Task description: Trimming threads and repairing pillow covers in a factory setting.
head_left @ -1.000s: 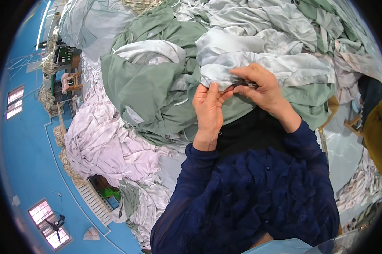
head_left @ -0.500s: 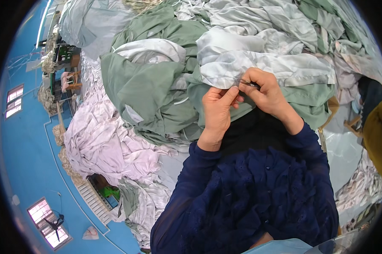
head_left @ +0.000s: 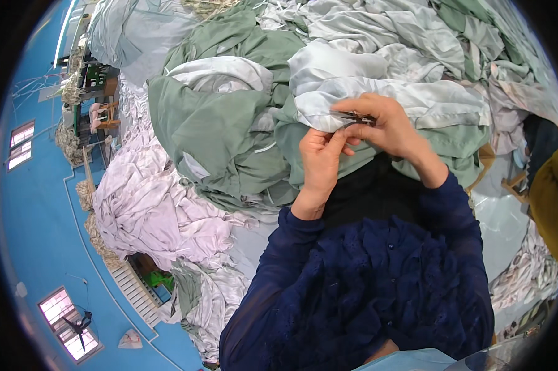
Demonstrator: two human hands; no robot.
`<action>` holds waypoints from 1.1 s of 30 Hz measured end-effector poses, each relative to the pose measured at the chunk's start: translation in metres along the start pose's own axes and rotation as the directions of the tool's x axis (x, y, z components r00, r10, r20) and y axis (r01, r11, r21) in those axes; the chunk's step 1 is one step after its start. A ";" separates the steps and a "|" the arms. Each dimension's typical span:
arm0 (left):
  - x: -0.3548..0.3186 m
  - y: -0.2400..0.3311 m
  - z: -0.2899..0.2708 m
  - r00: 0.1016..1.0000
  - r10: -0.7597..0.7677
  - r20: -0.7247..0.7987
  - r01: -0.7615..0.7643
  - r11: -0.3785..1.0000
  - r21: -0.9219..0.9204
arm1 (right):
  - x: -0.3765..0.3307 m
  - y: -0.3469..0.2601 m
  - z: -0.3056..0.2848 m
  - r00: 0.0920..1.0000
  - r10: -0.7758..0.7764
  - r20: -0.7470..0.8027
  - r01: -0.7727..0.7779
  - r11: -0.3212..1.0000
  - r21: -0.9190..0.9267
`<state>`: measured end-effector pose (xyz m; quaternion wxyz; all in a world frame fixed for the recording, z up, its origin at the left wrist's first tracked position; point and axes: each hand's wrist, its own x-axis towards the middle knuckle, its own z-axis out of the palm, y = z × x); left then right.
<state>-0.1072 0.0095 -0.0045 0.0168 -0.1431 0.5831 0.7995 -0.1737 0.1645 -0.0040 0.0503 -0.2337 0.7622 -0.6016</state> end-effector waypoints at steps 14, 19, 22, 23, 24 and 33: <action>0.003 0.003 -0.010 0.999 -0.037 0.034 0.030 0.984 0.176 | 0.007 0.010 -0.010 0.983 0.118 0.142 -0.129 0.989 0.074; 0.005 0.002 -0.013 0.997 -0.047 0.067 0.034 0.982 0.186 | 0.002 0.004 -0.007 0.974 0.186 0.129 -0.217 0.932 0.289; 0.005 0.002 -0.012 0.996 -0.041 0.079 0.026 0.983 0.182 | 0.003 -0.003 0.006 0.989 0.121 0.080 -0.142 0.928 0.344; 0.005 0.001 -0.013 0.996 -0.042 0.078 0.027 0.983 0.182 | 0.003 -0.004 0.010 0.989 0.128 0.080 -0.149 0.899 0.411; 0.005 0.000 -0.014 0.995 -0.056 0.081 0.041 0.984 0.171 | 0.003 -0.001 0.013 0.988 0.128 0.080 -0.150 0.899 0.411; 0.008 0.004 -0.011 0.995 -0.086 0.060 0.079 0.992 0.100 | -0.001 0.017 0.014 0.908 0.351 0.228 -0.390 0.511 0.766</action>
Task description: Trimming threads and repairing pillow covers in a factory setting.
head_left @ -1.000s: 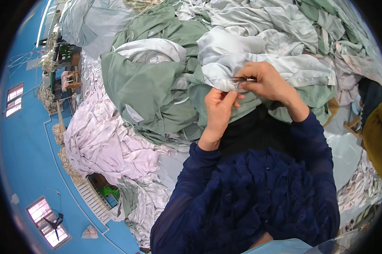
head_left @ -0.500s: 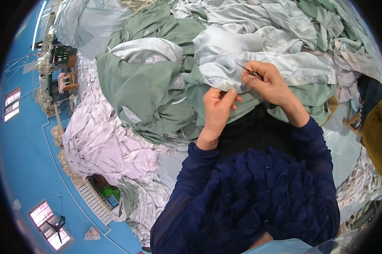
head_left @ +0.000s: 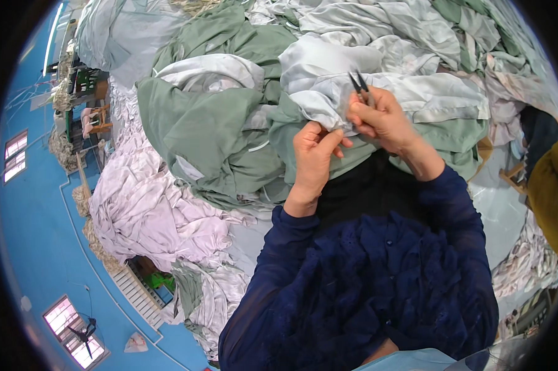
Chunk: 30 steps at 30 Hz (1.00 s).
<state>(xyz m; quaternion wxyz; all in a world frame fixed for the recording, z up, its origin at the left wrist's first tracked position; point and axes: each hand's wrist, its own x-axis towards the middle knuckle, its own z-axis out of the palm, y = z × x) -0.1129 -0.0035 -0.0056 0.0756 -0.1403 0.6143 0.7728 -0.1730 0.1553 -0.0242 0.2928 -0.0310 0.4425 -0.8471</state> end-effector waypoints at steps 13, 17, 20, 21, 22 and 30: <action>0.002 -0.006 -0.006 0.999 0.016 -0.051 -0.020 0.996 -0.083 | -0.029 -0.027 -0.004 1.000 0.023 -0.012 -0.026 0.926 -0.378; 0.000 -0.007 -0.002 0.999 0.046 0.007 -0.045 0.998 -0.040 | -0.015 -0.005 0.005 0.990 -0.143 -0.008 0.111 0.804 -0.584; -0.002 -0.008 -0.005 0.998 0.055 0.032 -0.056 0.998 0.039 | -0.006 -0.003 0.002 0.999 -0.039 -0.030 0.014 0.819 -0.573; -0.003 -0.010 -0.006 0.998 0.052 0.034 -0.053 0.998 0.038 | -0.005 -0.004 -0.001 0.999 -0.038 -0.035 0.011 0.819 -0.573; -0.003 -0.011 -0.008 0.997 0.059 0.050 -0.061 0.997 0.047 | -0.002 -0.006 -0.004 1.000 -0.002 -0.022 -0.013 0.770 -0.638; 0.000 -0.005 -0.003 0.998 0.054 0.041 -0.057 0.996 0.069 | -0.004 -0.024 0.005 0.988 -0.131 0.087 0.155 0.719 -0.678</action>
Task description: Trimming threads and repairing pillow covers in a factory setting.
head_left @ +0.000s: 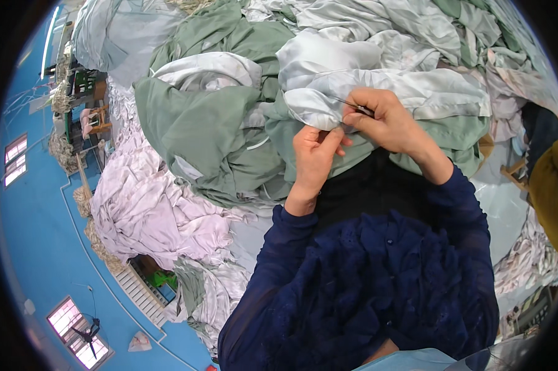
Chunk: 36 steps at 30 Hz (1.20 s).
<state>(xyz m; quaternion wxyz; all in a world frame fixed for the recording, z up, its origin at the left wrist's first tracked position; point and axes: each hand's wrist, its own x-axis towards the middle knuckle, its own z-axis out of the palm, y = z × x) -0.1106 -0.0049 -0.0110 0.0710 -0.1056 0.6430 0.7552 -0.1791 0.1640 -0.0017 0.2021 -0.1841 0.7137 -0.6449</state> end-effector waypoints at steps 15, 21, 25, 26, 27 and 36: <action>0.004 -0.002 -0.005 0.999 -0.044 -0.027 0.041 0.993 -0.108 | -0.029 0.020 -0.021 0.969 0.177 0.170 -0.237 0.857 0.459; 0.007 0.001 -0.007 0.989 -0.119 -0.088 0.103 0.981 -0.164 | -0.082 0.015 -0.075 0.926 0.371 -0.070 -0.331 0.887 0.322; 0.012 -0.006 -0.003 0.989 -0.141 -0.052 0.139 0.989 -0.044 | -0.135 0.024 -0.152 0.843 0.270 -0.464 -0.177 0.956 0.235; 0.008 -0.002 -0.002 0.989 -0.122 -0.085 0.117 0.991 -0.060 | -0.151 0.033 -0.169 0.756 0.270 -0.597 -0.198 0.963 0.185; 0.006 0.001 0.000 0.977 -0.144 -0.157 0.138 0.989 -0.052 | -0.175 0.062 -0.196 0.666 0.273 -0.694 -0.191 0.962 0.196; 0.015 0.012 -0.004 0.953 -0.240 -0.182 0.163 0.919 -0.359 | -0.304 0.215 -0.284 0.219 0.359 -0.907 -0.634 0.759 0.147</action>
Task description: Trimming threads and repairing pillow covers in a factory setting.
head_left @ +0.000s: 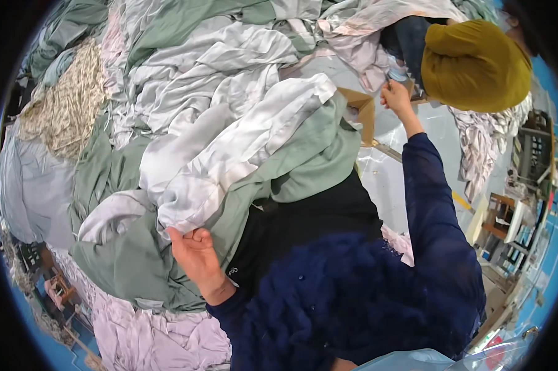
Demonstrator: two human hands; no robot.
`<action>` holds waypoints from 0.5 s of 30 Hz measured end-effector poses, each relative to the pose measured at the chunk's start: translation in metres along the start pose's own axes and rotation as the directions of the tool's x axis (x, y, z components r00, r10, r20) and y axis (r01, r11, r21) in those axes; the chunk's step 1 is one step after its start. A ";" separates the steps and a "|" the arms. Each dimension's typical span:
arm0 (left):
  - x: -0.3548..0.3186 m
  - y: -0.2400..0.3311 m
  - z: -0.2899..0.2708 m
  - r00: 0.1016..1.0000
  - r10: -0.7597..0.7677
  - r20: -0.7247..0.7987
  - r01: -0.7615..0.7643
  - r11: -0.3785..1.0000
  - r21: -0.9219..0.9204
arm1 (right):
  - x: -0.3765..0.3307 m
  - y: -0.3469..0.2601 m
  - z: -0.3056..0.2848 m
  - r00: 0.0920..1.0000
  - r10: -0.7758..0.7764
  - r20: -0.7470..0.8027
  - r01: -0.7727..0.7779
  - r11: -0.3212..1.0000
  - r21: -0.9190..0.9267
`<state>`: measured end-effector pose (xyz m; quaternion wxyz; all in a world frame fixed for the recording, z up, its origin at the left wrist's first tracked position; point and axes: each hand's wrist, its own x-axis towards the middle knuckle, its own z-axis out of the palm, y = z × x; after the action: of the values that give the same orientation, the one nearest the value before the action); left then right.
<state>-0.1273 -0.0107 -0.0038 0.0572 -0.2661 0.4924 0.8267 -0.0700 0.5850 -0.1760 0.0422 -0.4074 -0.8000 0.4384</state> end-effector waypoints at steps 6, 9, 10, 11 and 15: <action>0.006 0.000 -0.020 0.998 -0.041 -0.054 0.027 0.973 -0.227 | -0.016 -0.015 0.005 0.970 0.168 0.173 -0.156 0.984 -0.082; -0.009 -0.005 -0.003 0.993 0.065 -0.102 -0.076 0.991 -0.106 | 0.003 0.015 0.001 0.955 -0.197 0.224 0.274 0.874 -0.401; -0.017 -0.003 -0.001 0.994 0.094 -0.059 -0.096 0.995 -0.030 | 0.004 0.011 0.006 0.947 -0.245 0.207 0.312 0.852 -0.421; -0.022 -0.004 0.000 0.992 0.122 -0.017 -0.121 0.992 0.045 | 0.008 0.015 0.005 0.858 -0.493 0.145 0.486 0.687 -0.541; -0.030 -0.019 0.005 0.980 0.154 0.127 -0.184 0.944 0.274 | -0.080 -0.105 0.034 0.870 -0.493 -0.003 0.491 0.866 0.096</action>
<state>-0.0972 0.0087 -0.0022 0.0491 -0.1684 0.6235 0.7619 -0.0959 0.4775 -0.0959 0.1629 -0.1830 -0.8564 0.4545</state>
